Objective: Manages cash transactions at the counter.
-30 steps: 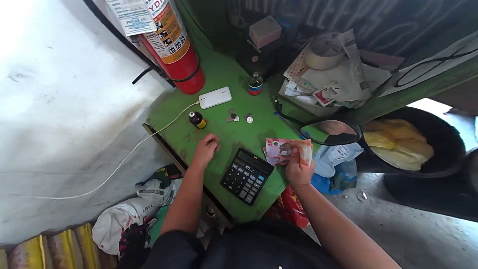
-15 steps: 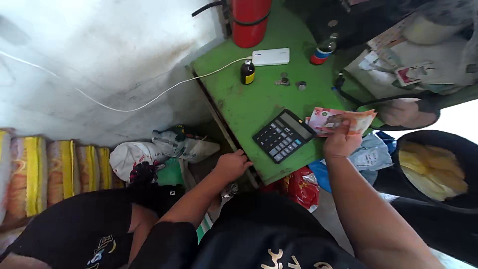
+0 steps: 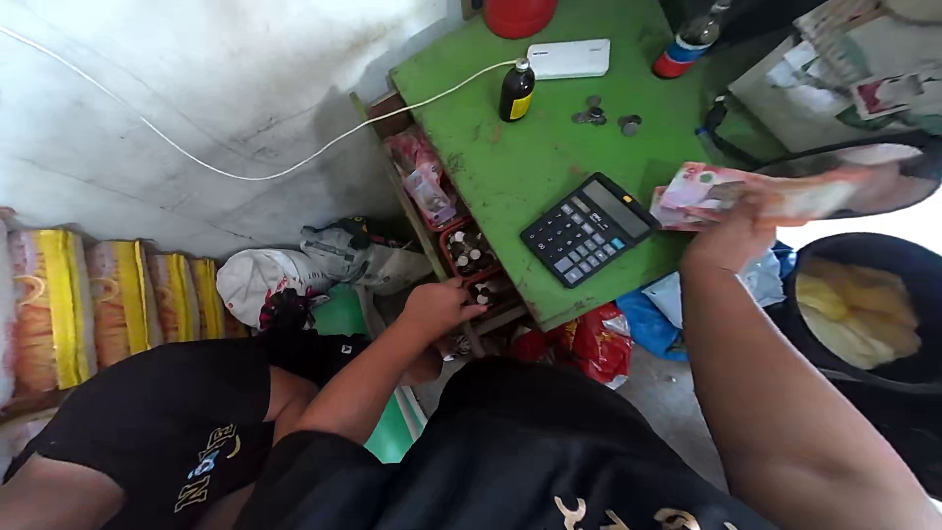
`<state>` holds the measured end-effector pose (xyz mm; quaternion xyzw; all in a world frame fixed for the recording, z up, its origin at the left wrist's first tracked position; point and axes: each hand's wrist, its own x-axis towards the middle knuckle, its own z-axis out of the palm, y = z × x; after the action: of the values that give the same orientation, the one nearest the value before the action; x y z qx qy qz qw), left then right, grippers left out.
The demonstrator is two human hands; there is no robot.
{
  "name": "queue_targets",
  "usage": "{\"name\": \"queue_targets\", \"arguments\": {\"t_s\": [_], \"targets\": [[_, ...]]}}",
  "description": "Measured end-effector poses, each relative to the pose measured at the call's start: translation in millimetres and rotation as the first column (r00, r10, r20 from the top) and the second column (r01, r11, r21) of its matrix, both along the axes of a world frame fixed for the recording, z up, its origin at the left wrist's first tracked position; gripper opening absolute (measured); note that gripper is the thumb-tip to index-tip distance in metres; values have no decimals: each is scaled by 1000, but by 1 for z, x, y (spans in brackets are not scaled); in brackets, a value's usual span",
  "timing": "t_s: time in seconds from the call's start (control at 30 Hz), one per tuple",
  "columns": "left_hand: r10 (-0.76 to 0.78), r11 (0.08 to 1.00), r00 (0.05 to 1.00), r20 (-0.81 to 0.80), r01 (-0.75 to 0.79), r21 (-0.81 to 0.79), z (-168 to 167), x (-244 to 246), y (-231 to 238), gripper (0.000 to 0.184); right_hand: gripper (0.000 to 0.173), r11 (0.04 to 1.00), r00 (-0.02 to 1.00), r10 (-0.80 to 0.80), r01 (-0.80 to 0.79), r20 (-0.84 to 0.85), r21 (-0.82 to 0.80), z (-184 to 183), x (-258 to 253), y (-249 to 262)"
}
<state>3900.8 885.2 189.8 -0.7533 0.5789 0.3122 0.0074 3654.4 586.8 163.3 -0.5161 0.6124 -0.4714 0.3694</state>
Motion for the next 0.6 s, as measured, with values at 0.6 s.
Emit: {"name": "queue_targets", "arguments": {"t_s": [0.6], "targets": [[374, 884, 926, 56, -374, 278, 29, -20, 29, 51, 72, 148, 479, 512, -867, 713, 476, 26, 282, 123]]}}
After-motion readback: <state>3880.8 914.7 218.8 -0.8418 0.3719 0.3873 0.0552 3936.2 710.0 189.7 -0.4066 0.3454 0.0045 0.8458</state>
